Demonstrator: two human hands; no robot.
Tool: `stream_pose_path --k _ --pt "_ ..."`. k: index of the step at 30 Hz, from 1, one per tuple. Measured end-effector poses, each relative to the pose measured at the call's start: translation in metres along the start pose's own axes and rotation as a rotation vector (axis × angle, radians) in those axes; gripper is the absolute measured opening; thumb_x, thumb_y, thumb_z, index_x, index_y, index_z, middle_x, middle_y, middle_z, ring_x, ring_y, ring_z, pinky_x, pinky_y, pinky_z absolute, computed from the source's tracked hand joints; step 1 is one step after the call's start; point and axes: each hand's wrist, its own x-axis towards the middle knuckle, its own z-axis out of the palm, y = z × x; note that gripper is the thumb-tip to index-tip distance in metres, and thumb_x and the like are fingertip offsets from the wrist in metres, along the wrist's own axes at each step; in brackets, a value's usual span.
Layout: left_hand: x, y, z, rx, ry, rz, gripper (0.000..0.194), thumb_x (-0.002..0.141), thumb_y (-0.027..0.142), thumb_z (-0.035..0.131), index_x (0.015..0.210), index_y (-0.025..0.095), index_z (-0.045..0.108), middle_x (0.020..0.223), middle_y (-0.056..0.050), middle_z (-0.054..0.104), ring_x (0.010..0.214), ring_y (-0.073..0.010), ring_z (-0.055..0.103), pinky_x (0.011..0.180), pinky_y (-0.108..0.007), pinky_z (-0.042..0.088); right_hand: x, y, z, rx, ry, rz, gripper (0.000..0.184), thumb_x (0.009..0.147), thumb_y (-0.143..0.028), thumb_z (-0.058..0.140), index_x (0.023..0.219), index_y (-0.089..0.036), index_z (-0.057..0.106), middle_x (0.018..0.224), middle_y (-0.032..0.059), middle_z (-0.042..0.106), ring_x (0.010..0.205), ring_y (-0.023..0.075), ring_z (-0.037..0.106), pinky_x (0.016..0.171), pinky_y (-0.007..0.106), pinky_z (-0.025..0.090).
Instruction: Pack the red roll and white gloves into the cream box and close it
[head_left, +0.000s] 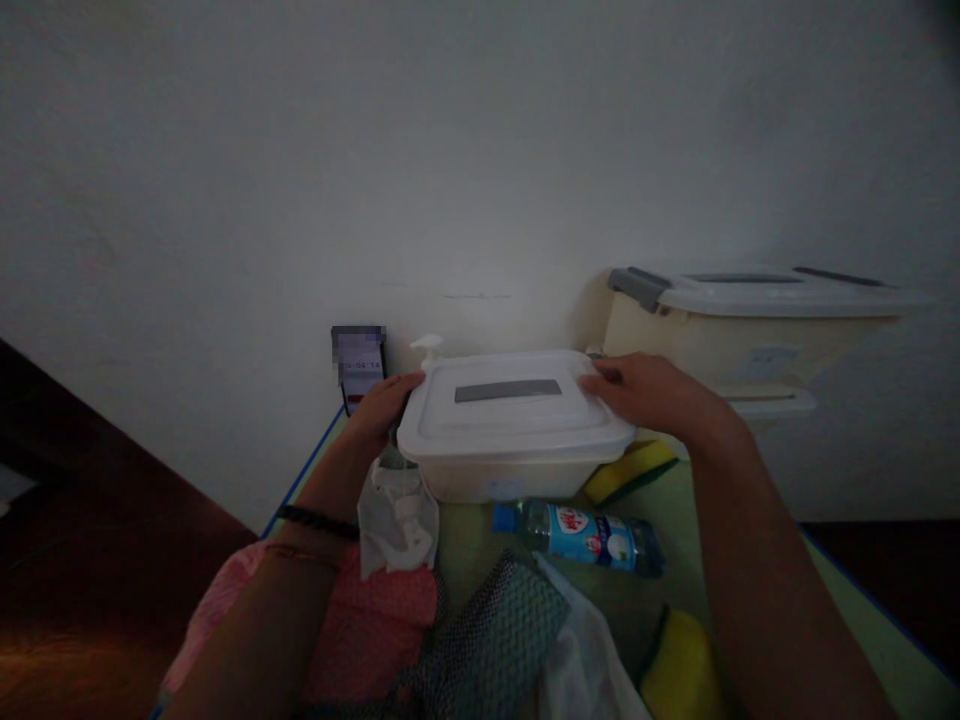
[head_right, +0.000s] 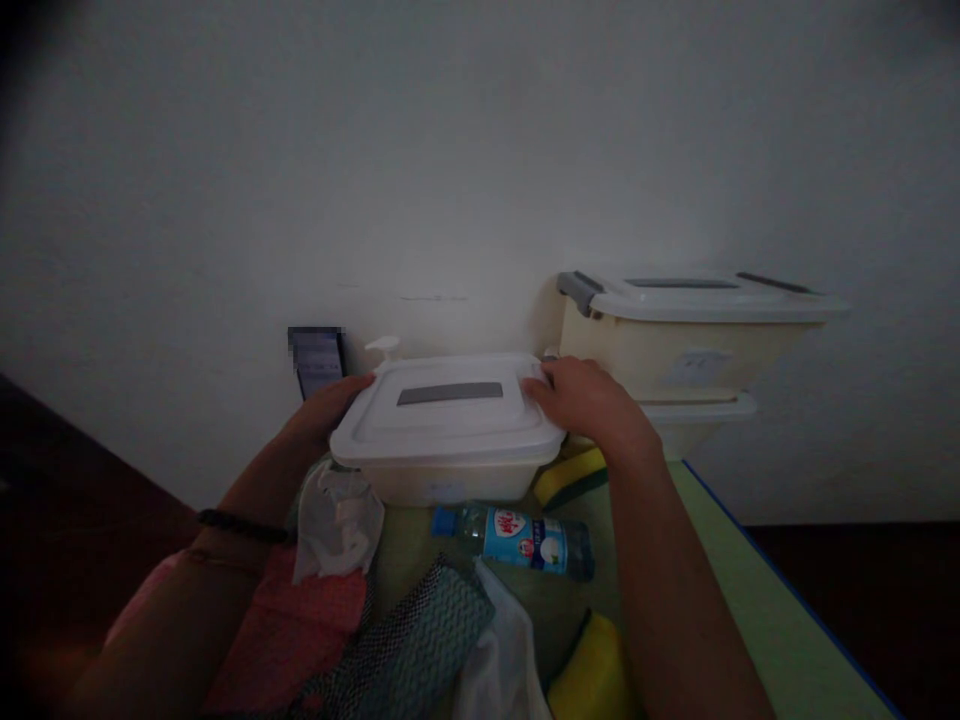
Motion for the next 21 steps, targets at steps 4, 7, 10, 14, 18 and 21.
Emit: stream_pose_path --k 4,7,10,14,18,21 --pt "0.000 0.003 -0.002 0.075 0.073 0.034 0.028 0.063 0.041 0.069 0.070 0.014 0.067 0.059 0.000 0.063 0.053 -0.0137 0.053 0.050 -0.023 0.038 -0.004 -0.001 -0.004 0.230 0.164 -0.021 0.037 0.090 -0.035 0.039 0.096 -0.015 0.070 0.097 0.0132 0.072 0.089 0.0280 0.066 0.079 0.038 0.047" --pt "-0.002 0.008 -0.004 0.099 0.132 0.075 0.024 0.067 0.038 0.068 0.069 0.014 0.066 0.055 0.002 0.059 0.050 -0.0118 0.048 0.046 -0.022 0.033 -0.006 -0.005 -0.005 0.520 0.232 -0.010 0.031 0.085 -0.033 0.048 0.100 -0.015 0.068 0.095 0.0123 0.072 0.084 0.0258 0.066 0.072 0.037 0.050" --pt "-0.007 0.018 -0.005 0.070 0.161 0.123 0.019 0.071 0.035 0.065 0.069 0.016 0.064 0.057 0.003 0.057 0.050 -0.0109 0.047 0.044 -0.020 0.031 -0.008 -0.011 -0.006 0.924 0.247 0.050 0.044 0.079 -0.028 0.055 0.122 -0.015 0.057 0.091 0.0100 0.071 0.069 0.0209 0.064 0.056 0.031 0.049" --pt "-0.017 0.032 -0.003 -0.011 0.143 0.185 0.016 0.078 0.032 0.057 0.074 0.017 0.063 0.064 0.001 0.060 0.056 -0.0119 0.053 0.048 -0.020 0.038 -0.010 -0.018 -0.010 1.327 0.318 0.082 0.061 0.072 -0.021 0.062 0.131 -0.023 0.050 0.092 0.0049 0.071 0.060 0.0160 0.062 0.047 0.026 0.046" --pt "-0.026 0.042 0.002 -0.097 0.033 0.190 0.022 0.083 0.032 0.051 0.082 0.014 0.064 0.067 -0.002 0.063 0.060 -0.0148 0.058 0.048 -0.021 0.043 -0.008 -0.020 -0.011 1.379 0.457 0.085 0.062 0.071 -0.019 0.062 0.131 -0.025 0.050 0.095 0.0044 0.071 0.057 0.0163 0.062 0.046 0.028 0.046" --pt "-0.031 0.045 0.004 -0.178 -0.157 0.202 0.019 0.081 0.027 0.057 0.091 0.012 0.063 0.068 -0.001 0.063 0.056 -0.0123 0.057 0.046 -0.020 0.045 -0.004 -0.021 -0.009 1.365 0.574 0.085 0.065 0.072 -0.019 0.061 0.135 -0.023 0.045 0.097 0.0061 0.071 0.061 0.0185 0.065 0.052 0.032 0.050"
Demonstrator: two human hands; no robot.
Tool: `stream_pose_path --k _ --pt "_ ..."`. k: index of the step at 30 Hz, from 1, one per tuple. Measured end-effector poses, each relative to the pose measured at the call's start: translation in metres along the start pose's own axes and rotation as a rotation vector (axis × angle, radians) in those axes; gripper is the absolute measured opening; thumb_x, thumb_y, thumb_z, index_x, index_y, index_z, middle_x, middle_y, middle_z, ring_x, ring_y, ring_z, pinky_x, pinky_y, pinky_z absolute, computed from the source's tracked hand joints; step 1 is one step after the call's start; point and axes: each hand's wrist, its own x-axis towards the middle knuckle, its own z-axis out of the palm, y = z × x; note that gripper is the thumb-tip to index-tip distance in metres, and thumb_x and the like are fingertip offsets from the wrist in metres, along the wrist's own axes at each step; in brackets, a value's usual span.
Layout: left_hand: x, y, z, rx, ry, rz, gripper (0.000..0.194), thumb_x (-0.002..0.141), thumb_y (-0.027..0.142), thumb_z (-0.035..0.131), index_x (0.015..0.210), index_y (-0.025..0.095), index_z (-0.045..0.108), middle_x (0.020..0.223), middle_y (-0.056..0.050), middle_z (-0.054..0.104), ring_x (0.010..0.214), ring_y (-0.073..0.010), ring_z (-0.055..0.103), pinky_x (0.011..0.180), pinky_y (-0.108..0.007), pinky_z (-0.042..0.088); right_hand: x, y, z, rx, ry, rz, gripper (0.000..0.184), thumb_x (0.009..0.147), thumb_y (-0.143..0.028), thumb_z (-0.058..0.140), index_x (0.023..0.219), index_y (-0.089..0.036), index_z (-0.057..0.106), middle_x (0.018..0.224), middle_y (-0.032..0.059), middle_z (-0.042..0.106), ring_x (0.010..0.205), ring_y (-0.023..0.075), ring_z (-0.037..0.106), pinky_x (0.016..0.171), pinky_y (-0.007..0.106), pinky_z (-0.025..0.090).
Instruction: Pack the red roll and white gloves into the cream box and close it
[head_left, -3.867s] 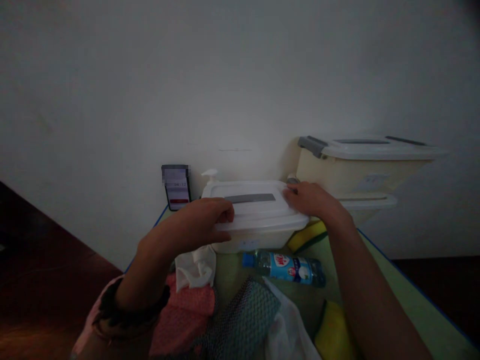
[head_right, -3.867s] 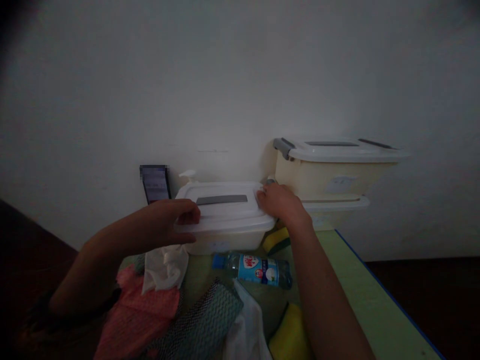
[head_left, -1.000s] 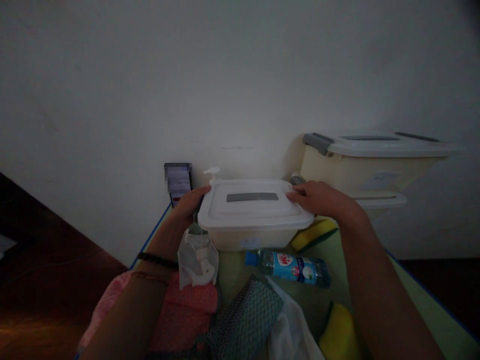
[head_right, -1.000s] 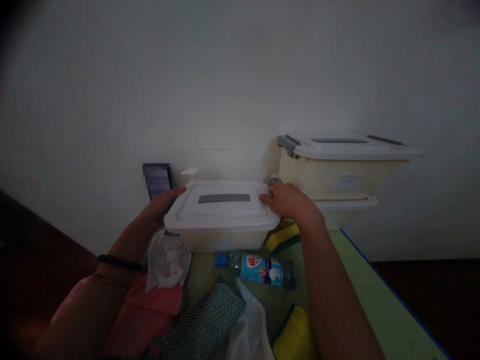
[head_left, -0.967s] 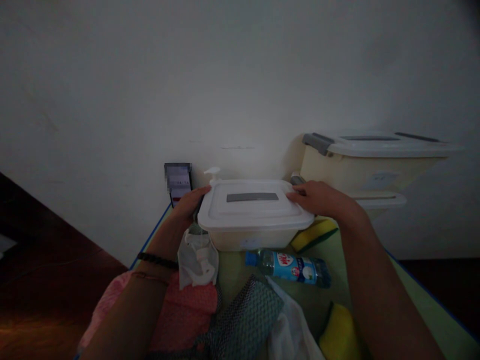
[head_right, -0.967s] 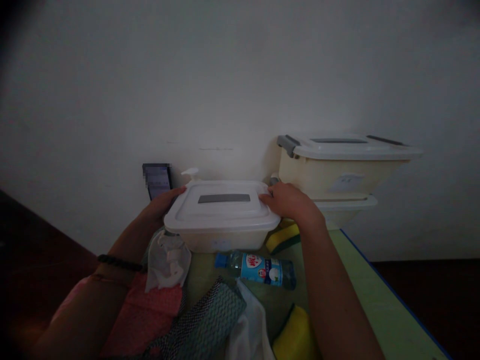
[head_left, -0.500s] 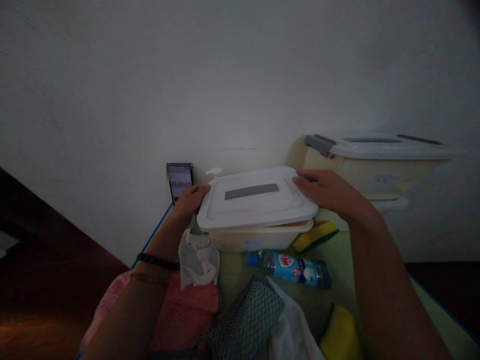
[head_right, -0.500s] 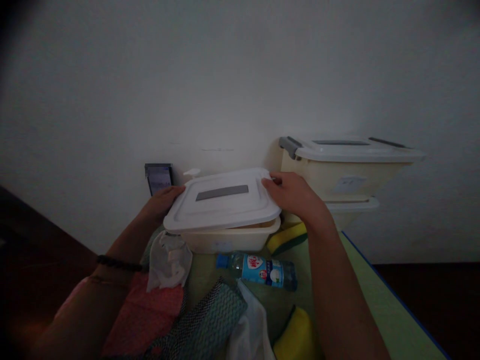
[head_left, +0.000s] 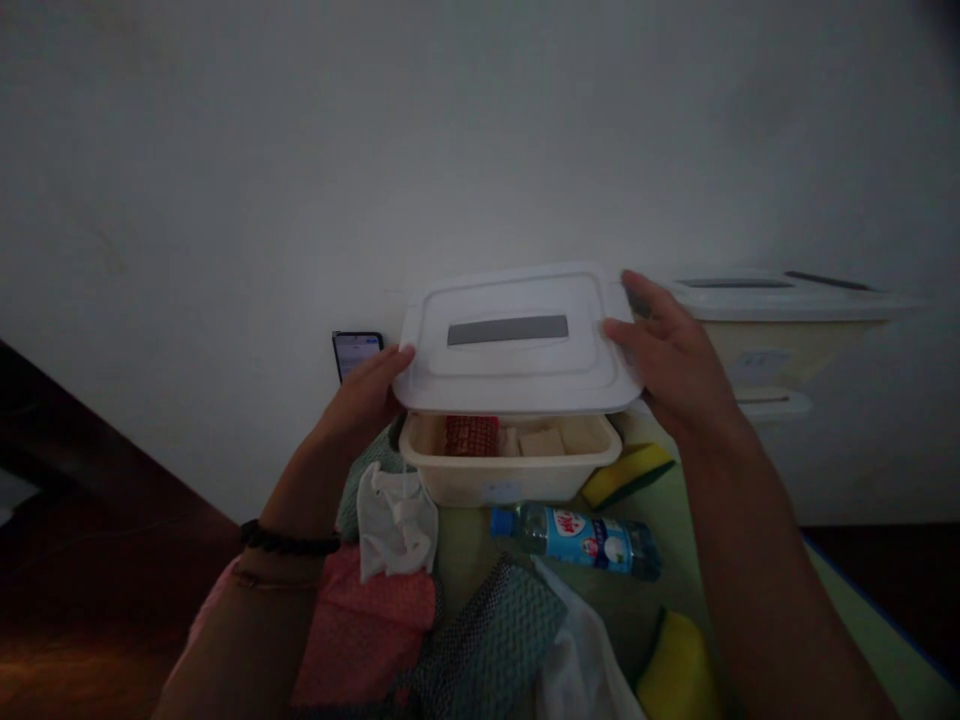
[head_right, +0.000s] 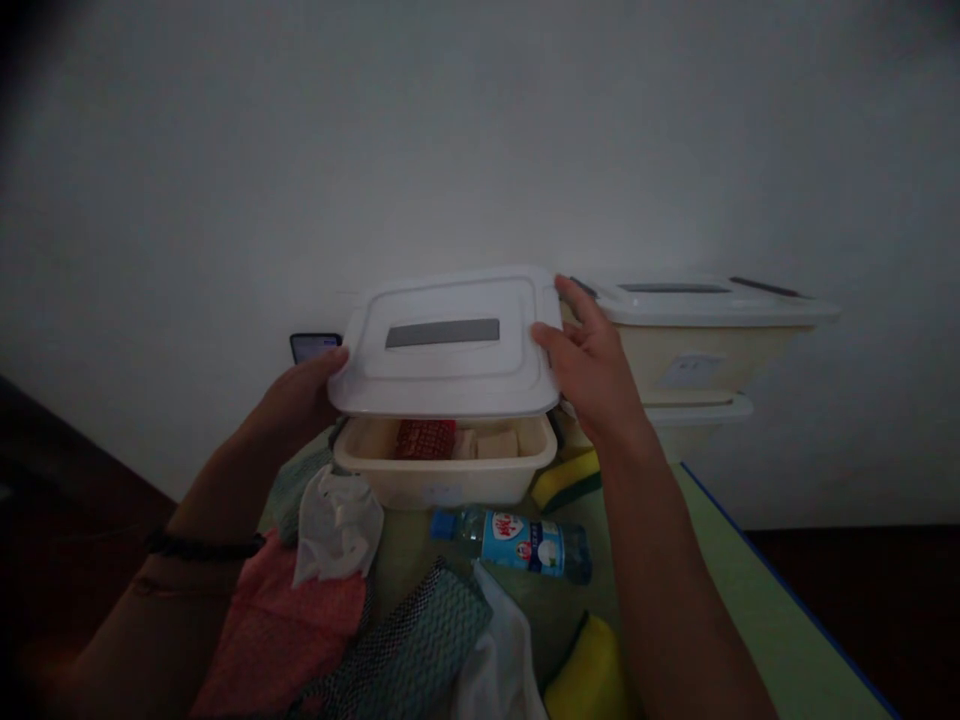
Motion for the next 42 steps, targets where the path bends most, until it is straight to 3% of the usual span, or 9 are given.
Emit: stream_pose_path --k 4,8,14,20,25,29,32,37,42 --pt "-0.005 0.001 -0.001 0.075 -0.121 -0.022 0.026 0.074 0.020 0.067 0.098 0.012 0.059 0.069 0.001 0.063 0.051 -0.0090 0.055 0.041 -0.017 0.046 0.003 0.002 -0.002 -0.056 0.028 -0.059 0.065 0.072 -0.017 0.061 0.135 -0.022 0.046 0.097 0.0073 0.072 0.064 0.0194 0.066 0.055 0.034 0.051" --pt "-0.006 0.003 -0.010 0.202 -0.203 -0.057 0.035 0.072 0.026 0.071 0.101 0.013 0.056 0.074 -0.002 0.067 0.056 -0.0107 0.059 0.044 -0.017 0.048 0.003 0.001 -0.006 -0.132 -0.015 -0.063 0.067 0.073 -0.020 0.063 0.137 -0.023 0.043 0.095 0.0080 0.072 0.060 0.0200 0.066 0.052 0.035 0.051" --pt "-0.009 0.015 -0.025 0.482 -0.267 -0.026 0.038 0.074 0.035 0.071 0.102 0.014 0.055 0.059 0.004 0.056 0.044 -0.0056 0.043 0.037 -0.015 0.032 0.001 0.003 -0.009 -0.256 -0.089 -0.132 0.068 0.076 -0.031 0.065 0.139 -0.022 0.040 0.101 0.0127 0.071 0.067 0.0235 0.068 0.051 0.035 0.053" --pt "-0.015 0.022 -0.015 0.555 -0.186 -0.011 0.042 0.070 0.034 0.074 0.101 0.016 0.053 0.059 0.004 0.058 0.045 -0.0087 0.047 0.037 -0.018 0.032 -0.001 0.000 -0.010 -0.434 -0.047 -0.196 0.062 0.080 -0.039 0.062 0.137 -0.020 0.043 0.110 0.0148 0.068 0.073 0.0258 0.069 0.058 0.038 0.055" --pt "-0.017 0.022 -0.012 0.534 -0.163 -0.015 0.040 0.067 0.034 0.077 0.097 0.018 0.058 0.059 0.001 0.062 0.047 -0.0136 0.055 0.039 -0.021 0.036 -0.005 -0.006 -0.011 -0.474 -0.042 -0.177 0.035 0.081 -0.043 0.061 0.105 -0.018 0.064 0.092 0.0120 0.071 0.064 0.0228 0.067 0.051 0.034 0.054" --pt "-0.015 0.020 -0.014 0.544 -0.158 0.003 0.049 0.066 0.040 0.077 0.103 0.018 0.055 0.086 -0.007 0.069 0.070 -0.0210 0.066 0.053 -0.027 0.051 -0.004 -0.004 -0.012 -0.452 -0.092 -0.140 0.039 0.078 -0.047 0.063 0.105 -0.018 0.061 0.090 0.0120 0.070 0.060 0.0217 0.066 0.046 0.033 0.052" --pt "-0.014 0.019 -0.011 0.578 -0.066 0.043 0.064 0.063 0.045 0.078 0.113 0.018 0.049 0.112 -0.013 0.063 0.097 -0.0278 0.064 0.073 -0.035 0.056 -0.005 -0.003 -0.013 -0.517 -0.138 -0.161 0.049 0.074 -0.052 0.066 0.109 -0.018 0.057 0.094 0.0122 0.069 0.066 0.0242 0.066 0.051 0.037 0.054" --pt "-0.018 0.024 0.001 0.721 0.174 0.156 0.092 0.054 0.053 0.080 0.126 0.016 0.035 0.125 -0.018 0.053 0.115 -0.0360 0.053 0.094 -0.048 0.047 -0.008 -0.010 -0.012 -0.445 -0.356 -0.230 0.039 0.075 -0.045 0.067 0.106 -0.023 0.057 0.101 0.0082 0.069 0.083 0.0261 0.066 0.064 0.041 0.056" --pt "-0.019 0.023 0.006 0.776 0.214 0.290 0.094 0.057 0.055 0.078 0.129 0.016 0.032 0.130 -0.018 0.047 0.123 -0.0373 0.046 0.103 -0.050 0.039 -0.011 -0.017 -0.011 -0.524 -0.290 -0.276 0.034 0.074 -0.044 0.068 0.097 -0.020 0.059 0.097 0.0094 0.068 0.082 0.0265 0.065 0.066 0.042 0.055"
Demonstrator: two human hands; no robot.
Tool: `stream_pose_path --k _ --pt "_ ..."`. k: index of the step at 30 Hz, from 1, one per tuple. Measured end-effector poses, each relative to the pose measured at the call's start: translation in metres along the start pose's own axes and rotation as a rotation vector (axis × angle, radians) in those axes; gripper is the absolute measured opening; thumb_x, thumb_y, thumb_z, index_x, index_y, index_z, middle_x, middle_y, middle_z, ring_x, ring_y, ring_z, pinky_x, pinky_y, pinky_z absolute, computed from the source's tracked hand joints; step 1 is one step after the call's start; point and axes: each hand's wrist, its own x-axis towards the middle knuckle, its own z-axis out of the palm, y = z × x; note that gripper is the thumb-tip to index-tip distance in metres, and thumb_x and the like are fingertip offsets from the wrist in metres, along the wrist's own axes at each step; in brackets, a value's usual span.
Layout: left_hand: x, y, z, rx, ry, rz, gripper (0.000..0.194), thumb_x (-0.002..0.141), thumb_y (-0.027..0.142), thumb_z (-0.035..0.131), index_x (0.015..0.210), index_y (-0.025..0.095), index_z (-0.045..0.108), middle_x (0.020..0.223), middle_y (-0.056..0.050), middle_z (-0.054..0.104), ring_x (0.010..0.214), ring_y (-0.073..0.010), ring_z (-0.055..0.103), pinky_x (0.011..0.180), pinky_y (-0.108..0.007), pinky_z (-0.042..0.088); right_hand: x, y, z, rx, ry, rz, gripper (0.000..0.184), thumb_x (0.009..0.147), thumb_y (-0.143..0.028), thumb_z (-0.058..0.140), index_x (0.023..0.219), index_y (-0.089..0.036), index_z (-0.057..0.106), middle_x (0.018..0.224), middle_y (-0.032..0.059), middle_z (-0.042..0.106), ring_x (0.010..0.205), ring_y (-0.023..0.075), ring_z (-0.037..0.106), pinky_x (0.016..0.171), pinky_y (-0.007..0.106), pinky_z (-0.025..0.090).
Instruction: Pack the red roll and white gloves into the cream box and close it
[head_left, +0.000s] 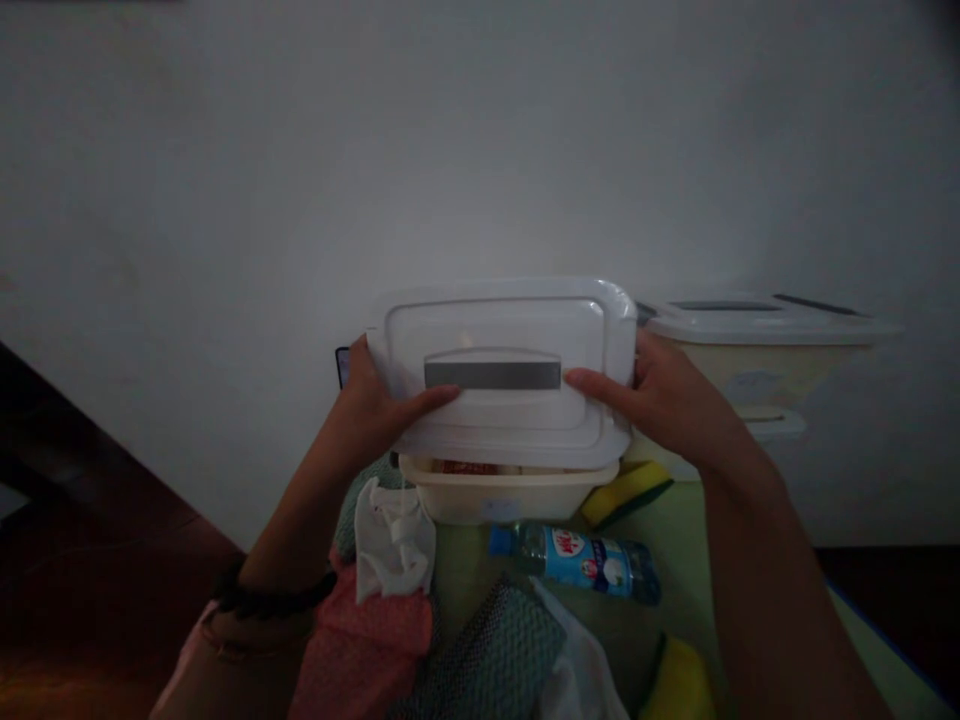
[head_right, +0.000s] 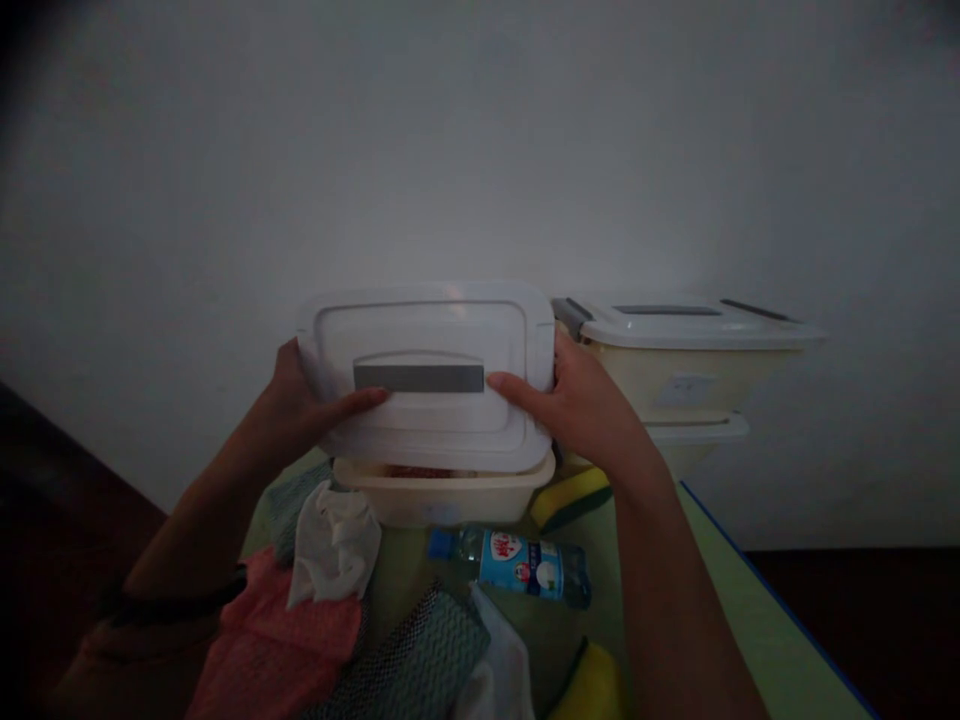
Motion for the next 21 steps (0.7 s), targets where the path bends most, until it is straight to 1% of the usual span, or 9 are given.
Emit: stream_pose_path --k 5,7,10,12,14,16,17,19,21 --pt "0.001 -0.006 0.010 0.035 0.133 0.088 0.120 0.050 0.056 0.081 0.142 0.015 0.014 0.146 -0.025 0.022 0.137 -0.0426 0.021 0.111 -0.055 0.021 -0.004 -0.010 0.006 -0.064 0.098 -0.054 0.038 0.074 -0.043 0.068 0.100 -0.018 0.058 0.095 0.0091 0.067 0.082 0.0256 0.063 0.069 0.041 0.053" --pt "0.000 -0.007 0.011 0.078 0.178 0.160 0.123 0.052 0.055 0.080 0.145 0.017 0.009 0.146 -0.024 0.020 0.137 -0.0424 0.020 0.111 -0.056 0.019 -0.005 -0.015 0.009 -0.072 0.153 -0.092 0.035 0.074 -0.041 0.069 0.098 -0.018 0.058 0.094 0.0086 0.066 0.083 0.0256 0.063 0.071 0.041 0.053" --pt "-0.003 -0.003 0.006 0.188 0.205 0.336 0.102 0.062 0.052 0.077 0.144 0.024 0.022 0.144 -0.017 0.025 0.134 -0.0401 0.023 0.109 -0.058 0.024 -0.007 -0.021 0.013 0.098 0.157 -0.105 0.028 0.075 -0.039 0.068 0.095 -0.021 0.058 0.092 0.0060 0.068 0.081 0.0231 0.064 0.069 0.037 0.054" --pt "-0.008 0.004 0.003 0.291 0.231 0.432 0.075 0.069 0.048 0.074 0.133 0.026 0.043 0.142 -0.013 0.028 0.133 -0.0388 0.024 0.107 -0.055 0.029 -0.007 -0.022 0.014 0.272 0.101 -0.072 0.023 0.079 -0.037 0.065 0.095 -0.022 0.058 0.091 0.0040 0.070 0.077 0.0205 0.066 0.063 0.033 0.054" --pt "-0.013 0.014 0.000 0.352 0.256 0.535 0.043 0.075 0.042 0.070 0.114 0.027 0.060 0.133 -0.010 0.041 0.128 -0.0346 0.033 0.104 -0.050 0.035 -0.008 -0.023 0.014 0.399 0.054 -0.031 0.021 0.082 -0.036 0.062 0.097 -0.022 0.058 0.090 0.0030 0.071 0.073 0.0188 0.066 0.058 0.030 0.054" --pt "-0.017 0.023 0.001 0.344 0.217 0.643 0.023 0.083 0.034 0.064 0.104 0.026 0.064 0.114 -0.007 0.055 0.114 -0.0274 0.048 0.097 -0.044 0.042 -0.008 -0.024 0.014 0.451 0.042 -0.022 0.021 0.083 -0.034 0.061 0.099 -0.022 0.057 0.091 0.0028 0.071 0.073 0.0180 0.066 0.057 0.028 0.054" --pt "-0.018 0.026 0.002 0.325 0.172 0.680 0.020 0.085 0.032 0.062 0.103 0.025 0.063 0.107 -0.006 0.058 0.107 -0.0246 0.053 0.094 -0.041 0.044 -0.009 -0.024 0.015 0.446 0.041 -0.028 0.021 0.083 -0.033 0.062 0.099 -0.021 0.057 0.091 0.0029 0.071 0.073 0.0178 0.066 0.058 0.028 0.054" --pt "-0.020 0.029 0.004 0.290 0.050 0.707 0.026 0.083 0.032 0.063 0.108 0.023 0.059 0.105 -0.006 0.059 0.102 -0.0228 0.055 0.091 -0.039 0.046 -0.009 -0.026 0.016 0.394 0.045 -0.051 0.020 0.082 -0.032 0.063 0.098 -0.021 0.058 0.090 0.0030 0.071 0.075 0.0181 0.066 0.061 0.029 0.054" --pt "-0.021 0.029 0.006 0.284 -0.045 0.695 0.045 0.075 0.037 0.072 0.113 0.022 0.054 0.112 -0.008 0.056 0.106 -0.0251 0.053 0.092 -0.040 0.045 -0.010 -0.027 0.019 0.342 0.056 -0.071 0.021 0.082 -0.033 0.063 0.098 -0.021 0.057 0.090 0.0033 0.070 0.076 0.0189 0.066 0.064 0.030 0.054"
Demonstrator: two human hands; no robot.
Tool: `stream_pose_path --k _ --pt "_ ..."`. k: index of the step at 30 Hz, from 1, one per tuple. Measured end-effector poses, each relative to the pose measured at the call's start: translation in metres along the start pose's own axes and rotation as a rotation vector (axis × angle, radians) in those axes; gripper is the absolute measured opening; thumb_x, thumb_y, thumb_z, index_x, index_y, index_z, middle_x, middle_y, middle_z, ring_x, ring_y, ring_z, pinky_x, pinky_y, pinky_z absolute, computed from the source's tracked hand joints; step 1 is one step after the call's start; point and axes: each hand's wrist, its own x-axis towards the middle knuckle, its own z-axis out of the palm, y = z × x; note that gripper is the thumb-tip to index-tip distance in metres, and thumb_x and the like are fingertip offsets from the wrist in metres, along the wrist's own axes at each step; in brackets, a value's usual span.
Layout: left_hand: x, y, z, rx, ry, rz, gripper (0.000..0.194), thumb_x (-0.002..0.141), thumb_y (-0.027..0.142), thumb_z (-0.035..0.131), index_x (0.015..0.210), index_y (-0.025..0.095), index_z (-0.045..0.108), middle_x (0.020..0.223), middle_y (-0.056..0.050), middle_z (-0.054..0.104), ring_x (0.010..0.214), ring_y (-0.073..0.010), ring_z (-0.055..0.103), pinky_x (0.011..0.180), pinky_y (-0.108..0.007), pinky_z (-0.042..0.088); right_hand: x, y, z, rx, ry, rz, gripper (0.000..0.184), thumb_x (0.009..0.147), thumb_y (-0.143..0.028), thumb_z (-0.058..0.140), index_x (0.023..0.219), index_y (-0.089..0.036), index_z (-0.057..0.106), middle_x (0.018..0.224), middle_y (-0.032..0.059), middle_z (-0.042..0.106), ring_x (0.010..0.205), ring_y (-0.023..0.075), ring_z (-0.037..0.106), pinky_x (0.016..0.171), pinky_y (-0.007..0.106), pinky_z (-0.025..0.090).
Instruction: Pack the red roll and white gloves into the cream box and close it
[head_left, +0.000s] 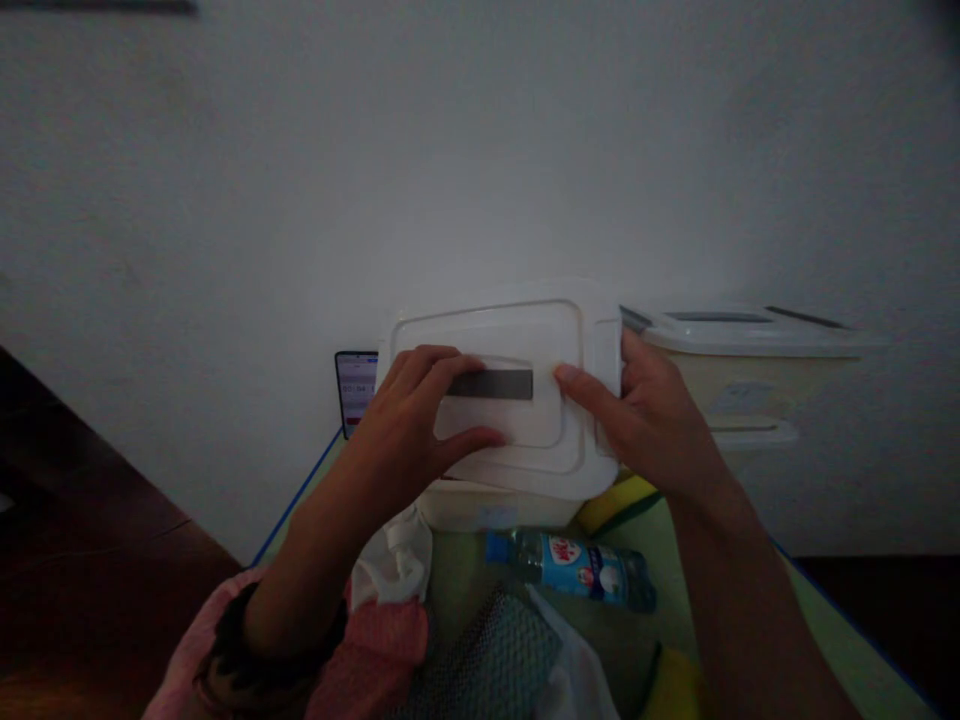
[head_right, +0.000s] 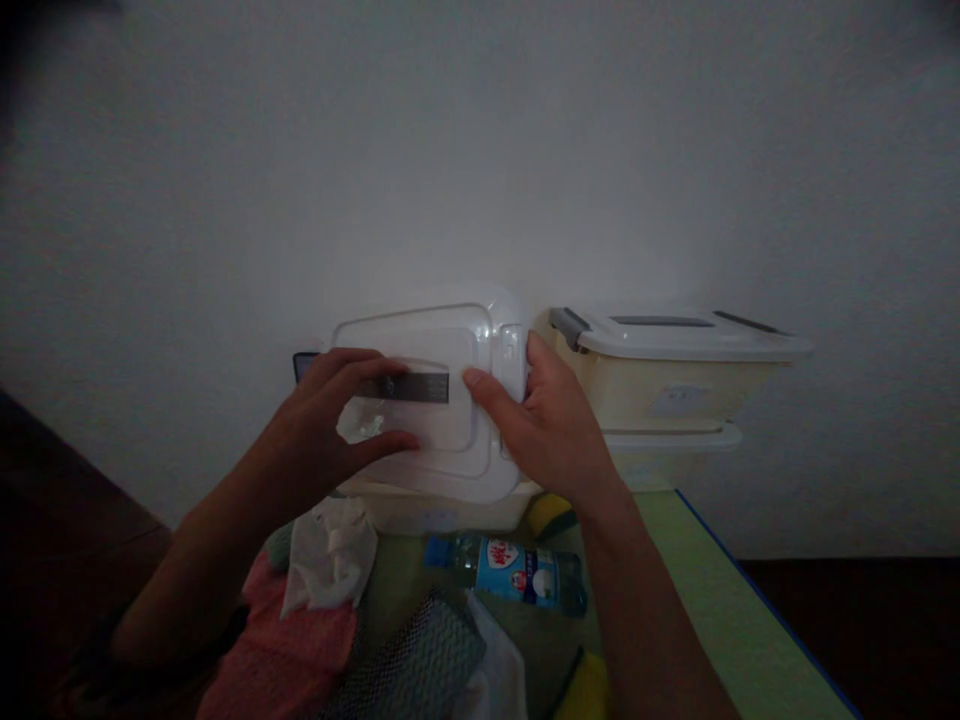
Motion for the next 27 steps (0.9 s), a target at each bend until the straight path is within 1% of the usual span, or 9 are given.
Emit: stream_pose_path --k 2,3,6,9,12,18,21,24,27 --pt "-0.001 -0.001 0.001 0.004 -0.035 -0.016 0.061 0.065 0.038 0.080 0.114 0.021 0.049 0.115 -0.009 0.053 0.109 -0.0275 0.050 0.093 -0.043 0.044 -0.001 0.000 0.002 -0.019 0.000 -0.015 0.024 0.082 -0.035 0.062 0.101 -0.021 0.056 0.092 0.0036 0.069 0.076 0.0194 0.065 0.064 0.031 0.054" --pt "-0.001 -0.001 0.001 0.017 -0.031 -0.028 0.064 0.061 0.037 0.082 0.113 0.022 0.047 0.114 -0.009 0.052 0.108 -0.0281 0.050 0.092 -0.044 0.044 -0.001 0.000 0.003 -0.021 -0.009 -0.021 0.024 0.082 -0.036 0.061 0.102 -0.022 0.056 0.092 0.0037 0.069 0.077 0.0196 0.065 0.064 0.032 0.054" --pt "-0.002 -0.002 0.000 0.072 0.002 -0.070 0.065 0.053 0.036 0.086 0.102 0.022 0.046 0.105 -0.006 0.053 0.098 -0.0271 0.051 0.084 -0.043 0.045 -0.003 -0.002 0.005 -0.061 -0.040 -0.062 0.023 0.084 -0.037 0.059 0.102 -0.023 0.055 0.091 0.0034 0.068 0.077 0.0201 0.064 0.064 0.032 0.054" --pt "-0.001 -0.002 -0.002 0.146 0.017 -0.094 0.066 0.049 0.037 0.088 0.095 0.022 0.044 0.099 -0.005 0.052 0.091 -0.0256 0.051 0.078 -0.040 0.044 -0.004 -0.005 0.007 -0.152 -0.020 -0.119 0.021 0.084 -0.037 0.058 0.099 -0.023 0.055 0.089 0.0036 0.068 0.076 0.0203 0.063 0.062 0.031 0.053" --pt "0.001 -0.002 -0.003 0.195 0.014 -0.101 0.063 0.049 0.037 0.088 0.089 0.021 0.042 0.095 -0.004 0.052 0.089 -0.0249 0.051 0.077 -0.039 0.041 -0.005 -0.007 0.007 -0.217 0.004 -0.144 0.020 0.085 -0.038 0.058 0.096 -0.023 0.055 0.086 0.0040 0.067 0.074 0.0201 0.062 0.060 0.030 0.051" --pt "0.002 0.003 0.000 0.156 -0.027 -0.142 0.058 0.052 0.039 0.086 0.074 0.023 0.035 0.080 0.001 0.053 0.078 -0.0210 0.051 0.074 -0.036 0.037 -0.005 -0.007 0.004 -0.192 0.011 -0.093 0.022 0.085 -0.041 0.058 0.098 -0.024 0.056 0.089 0.0043 0.067 0.076 0.0208 0.061 0.061 0.031 0.051" --pt "0.002 0.007 0.004 0.140 -0.003 -0.138 0.056 0.056 0.038 0.084 0.073 0.023 0.034 0.077 0.003 0.054 0.076 -0.0194 0.051 0.073 -0.035 0.036 -0.004 -0.007 0.003 -0.214 0.040 -0.070 0.022 0.085 -0.043 0.057 0.097 -0.024 0.056 0.088 0.0046 0.067 0.074 0.0212 0.061 0.060 0.032 0.050" --pt "0.001 0.009 0.007 0.159 0.019 -0.124 0.057 0.057 0.040 0.084 0.074 0.023 0.033 0.075 0.004 0.052 0.074 -0.0186 0.051 0.073 -0.034 0.036 -0.004 -0.006 0.003 -0.230 0.066 -0.046 0.023 0.086 -0.043 0.055 0.098 -0.023 0.056 0.088 0.0054 0.067 0.071 0.0206 0.060 0.058 0.032 0.049" --pt "0.000 0.008 0.008 0.183 0.048 -0.090 0.056 0.057 0.041 0.084 0.077 0.023 0.034 0.075 0.004 0.051 0.074 -0.0188 0.050 0.072 -0.034 0.037 -0.005 -0.006 0.004 -0.254 0.085 -0.060 0.024 0.086 -0.044 0.055 0.098 -0.023 0.057 0.087 0.0055 0.066 0.070 0.0199 0.059 0.058 0.031 0.048"
